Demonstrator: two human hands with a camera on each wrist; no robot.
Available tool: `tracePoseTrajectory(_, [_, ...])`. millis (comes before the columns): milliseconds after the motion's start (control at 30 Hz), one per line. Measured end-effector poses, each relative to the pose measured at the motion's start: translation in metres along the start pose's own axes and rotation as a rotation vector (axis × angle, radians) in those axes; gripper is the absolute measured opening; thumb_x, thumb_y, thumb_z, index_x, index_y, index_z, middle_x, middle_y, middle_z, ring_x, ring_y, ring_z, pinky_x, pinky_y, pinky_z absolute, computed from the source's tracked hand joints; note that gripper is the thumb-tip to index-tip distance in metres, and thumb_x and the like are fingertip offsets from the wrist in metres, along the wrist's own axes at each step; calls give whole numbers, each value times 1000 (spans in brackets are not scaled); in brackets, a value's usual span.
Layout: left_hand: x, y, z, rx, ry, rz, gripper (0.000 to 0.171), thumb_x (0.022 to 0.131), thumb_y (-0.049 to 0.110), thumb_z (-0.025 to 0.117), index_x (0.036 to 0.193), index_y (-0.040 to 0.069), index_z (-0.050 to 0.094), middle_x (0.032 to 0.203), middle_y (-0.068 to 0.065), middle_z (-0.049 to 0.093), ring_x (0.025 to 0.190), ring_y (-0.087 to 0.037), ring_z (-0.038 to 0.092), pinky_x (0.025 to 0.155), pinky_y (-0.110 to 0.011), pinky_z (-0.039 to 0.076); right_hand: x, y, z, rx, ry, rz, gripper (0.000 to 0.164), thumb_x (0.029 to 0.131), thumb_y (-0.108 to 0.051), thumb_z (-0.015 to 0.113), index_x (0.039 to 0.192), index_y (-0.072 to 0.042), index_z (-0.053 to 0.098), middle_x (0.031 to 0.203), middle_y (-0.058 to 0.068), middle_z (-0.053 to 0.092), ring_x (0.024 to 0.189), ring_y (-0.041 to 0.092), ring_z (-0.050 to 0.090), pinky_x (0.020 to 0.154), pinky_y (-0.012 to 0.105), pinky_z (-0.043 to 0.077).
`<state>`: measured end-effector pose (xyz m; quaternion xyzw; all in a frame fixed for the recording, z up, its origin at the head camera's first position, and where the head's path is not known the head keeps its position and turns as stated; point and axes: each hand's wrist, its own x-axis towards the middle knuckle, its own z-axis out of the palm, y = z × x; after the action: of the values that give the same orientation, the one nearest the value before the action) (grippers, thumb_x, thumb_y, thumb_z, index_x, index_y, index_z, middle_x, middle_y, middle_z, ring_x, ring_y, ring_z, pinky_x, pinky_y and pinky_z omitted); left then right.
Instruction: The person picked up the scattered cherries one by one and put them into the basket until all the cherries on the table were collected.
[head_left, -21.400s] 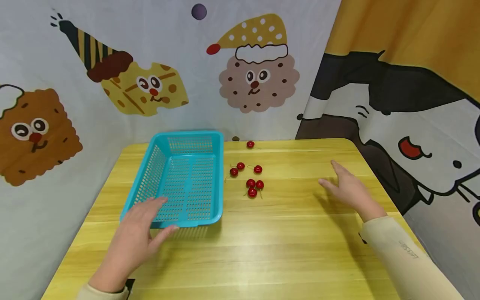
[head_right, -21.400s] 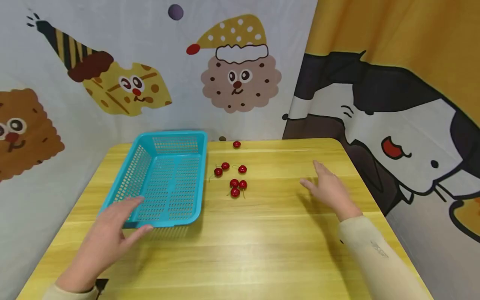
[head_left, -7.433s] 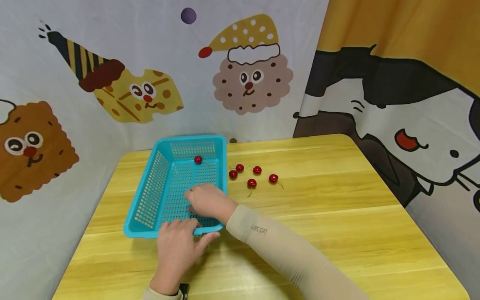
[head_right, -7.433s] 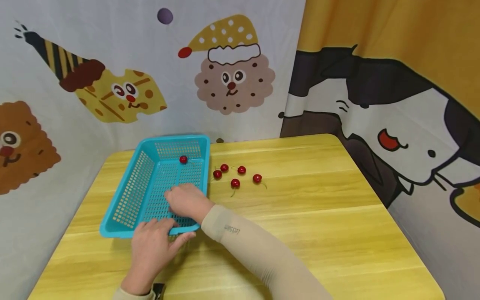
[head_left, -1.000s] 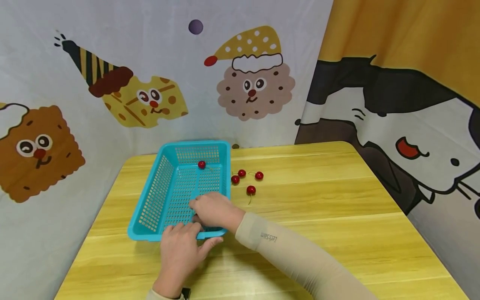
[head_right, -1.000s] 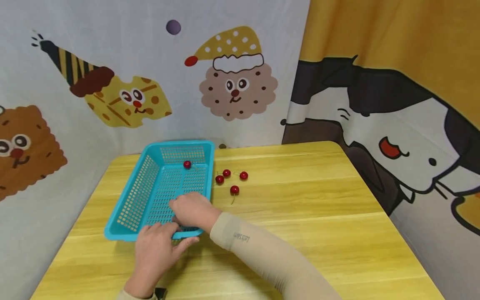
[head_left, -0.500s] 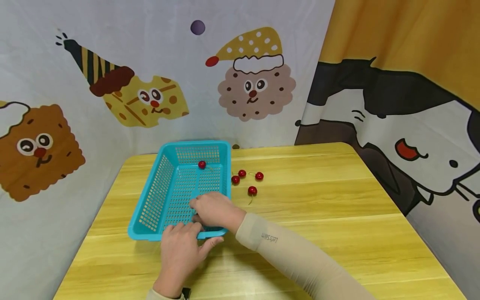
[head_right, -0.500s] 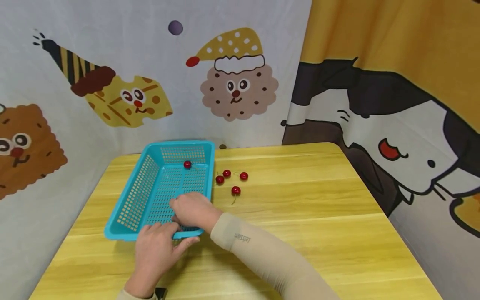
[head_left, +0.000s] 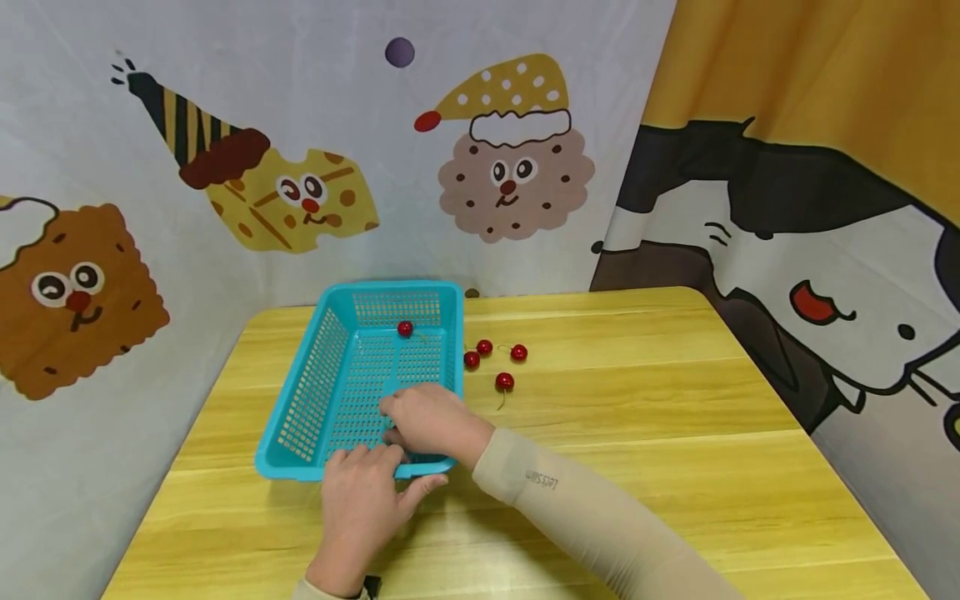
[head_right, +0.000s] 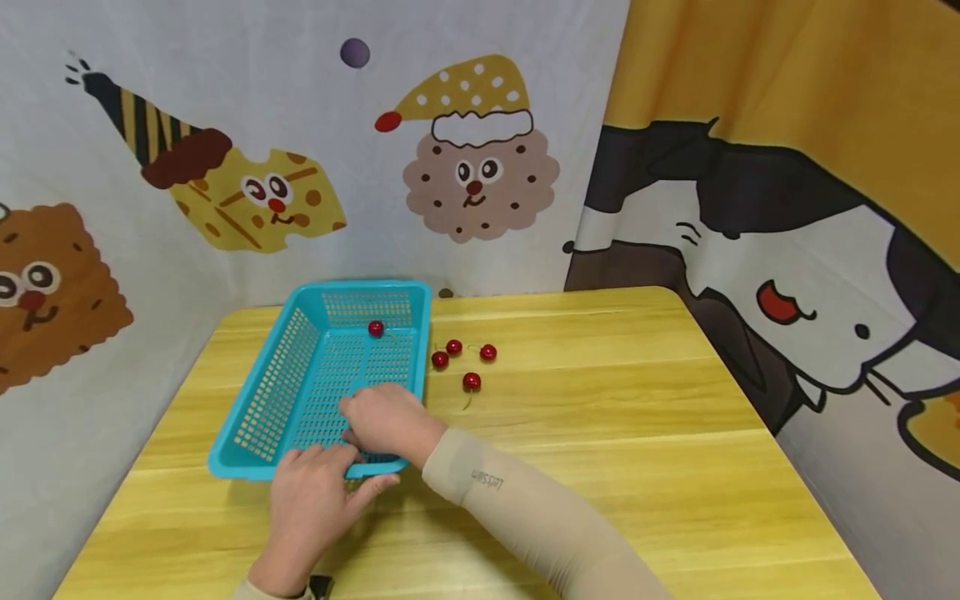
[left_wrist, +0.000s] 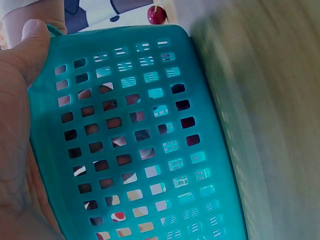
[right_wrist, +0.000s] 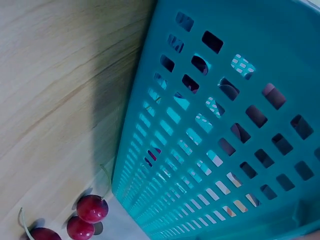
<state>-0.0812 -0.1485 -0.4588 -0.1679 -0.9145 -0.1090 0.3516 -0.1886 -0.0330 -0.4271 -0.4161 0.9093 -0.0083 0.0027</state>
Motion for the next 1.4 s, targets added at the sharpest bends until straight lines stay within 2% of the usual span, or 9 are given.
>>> tracePoseTrajectory(233, [1,-1,1,-5,-1,-6,71,73,83,52,61,14,51,53,0,55,47,-22,41,48,-37,29,0,1,1,-1,17,-6,22,94,-46,62,99,-25,62,83,-12,60,67,4,51,64,26,52])
tracePoseTrajectory(367, [1,-1,1,-6,-1,-8,74,77,86,44,61,14,51,54,0,56,47,-21,40,48,-37,28,0,1,3,0,21,-10,21,94,-46,62,96,-25,61,81,-12,58,65,4,50,62,26,51])
tracePoseTrajectory(567, [2,2,-1,-7,2,-7,74,78,86,43,61,14,52,54,1,56,47,-21,40,48,-37,28,-2,2,2,8,34,-17,21,94,-46,62,95,-25,60,80,-12,57,66,4,51,64,26,51])
tracePoseTrajectory(667, [2,2,-2,-6,-2,-2,73,76,85,47,61,14,53,55,1,58,47,-21,42,48,-36,29,-2,2,1,14,46,-25,23,96,-45,60,101,-23,63,84,-12,59,72,5,53,71,27,52])
tracePoseTrajectory(800, [1,2,-1,-1,-19,0,69,72,81,57,62,13,54,56,0,59,47,-21,43,49,-36,29,-2,3,-2,26,82,-43,30,97,-43,59,116,-21,66,100,-10,65,87,6,58,81,28,52])
tracePoseTrajectory(967, [1,1,-1,21,-40,3,70,74,82,52,61,13,53,53,1,55,46,-21,40,48,-36,28,-4,6,-6,92,195,-89,31,99,-39,58,119,-18,67,108,-7,67,95,8,58,89,29,50])
tracePoseTrajectory(1133, [2,1,-2,17,-44,2,66,69,78,63,60,14,51,50,2,48,45,-19,37,48,-35,27,-6,13,-7,218,365,-127,24,99,-32,60,113,-14,69,107,-6,68,99,6,57,93,30,47])
tracePoseTrajectory(1300, [1,2,-2,14,-60,-3,64,66,76,67,60,14,52,50,2,46,46,-20,38,48,-35,28,-17,28,-5,219,497,-90,22,97,-31,62,111,-16,68,110,-6,66,106,10,54,93,36,45])
tracePoseTrajectory(1400, [2,2,-3,17,-68,-7,63,66,75,69,62,14,55,52,2,48,48,-21,40,50,-35,29,-29,46,-6,163,523,-27,23,96,-32,63,111,-15,67,113,-3,65,109,15,52,95,39,43])
